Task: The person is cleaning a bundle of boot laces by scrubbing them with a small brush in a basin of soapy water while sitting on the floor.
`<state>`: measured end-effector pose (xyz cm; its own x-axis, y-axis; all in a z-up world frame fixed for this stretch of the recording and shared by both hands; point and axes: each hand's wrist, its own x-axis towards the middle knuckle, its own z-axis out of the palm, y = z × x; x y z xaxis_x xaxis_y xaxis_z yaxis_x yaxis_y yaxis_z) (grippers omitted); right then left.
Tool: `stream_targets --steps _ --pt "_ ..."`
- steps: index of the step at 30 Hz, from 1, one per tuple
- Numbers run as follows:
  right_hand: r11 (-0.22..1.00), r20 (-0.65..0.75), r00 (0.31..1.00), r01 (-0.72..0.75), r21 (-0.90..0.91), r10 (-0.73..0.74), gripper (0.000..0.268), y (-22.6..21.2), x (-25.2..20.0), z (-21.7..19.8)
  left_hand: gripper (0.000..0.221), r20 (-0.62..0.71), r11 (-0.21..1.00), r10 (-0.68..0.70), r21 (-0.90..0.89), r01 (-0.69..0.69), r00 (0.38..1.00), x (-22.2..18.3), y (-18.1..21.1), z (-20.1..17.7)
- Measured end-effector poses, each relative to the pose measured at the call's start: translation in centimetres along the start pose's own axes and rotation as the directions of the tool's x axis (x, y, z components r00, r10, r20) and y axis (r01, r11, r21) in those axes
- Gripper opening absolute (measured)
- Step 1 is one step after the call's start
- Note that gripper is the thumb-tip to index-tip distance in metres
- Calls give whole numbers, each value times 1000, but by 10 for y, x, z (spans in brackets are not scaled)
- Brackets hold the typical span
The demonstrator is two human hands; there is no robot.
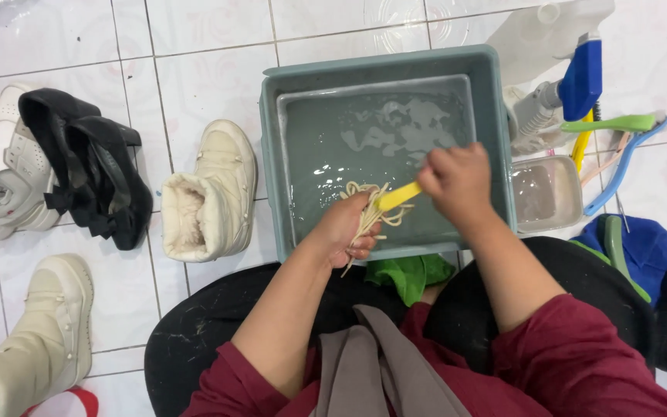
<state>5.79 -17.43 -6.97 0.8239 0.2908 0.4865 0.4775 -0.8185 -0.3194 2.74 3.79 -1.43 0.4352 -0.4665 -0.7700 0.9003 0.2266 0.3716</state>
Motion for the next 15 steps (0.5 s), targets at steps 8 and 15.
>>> stream_targets --steps 8,15 --pt "997 -24 999 39 66 -37 23 -16 0 -3 38 62 999 -53 -9 54 997 8 -12 -1" --pt "992 -9 998 66 103 -66 24 -50 14 -17 44 24 1000 29 2 -29 999 -5 -1 10"
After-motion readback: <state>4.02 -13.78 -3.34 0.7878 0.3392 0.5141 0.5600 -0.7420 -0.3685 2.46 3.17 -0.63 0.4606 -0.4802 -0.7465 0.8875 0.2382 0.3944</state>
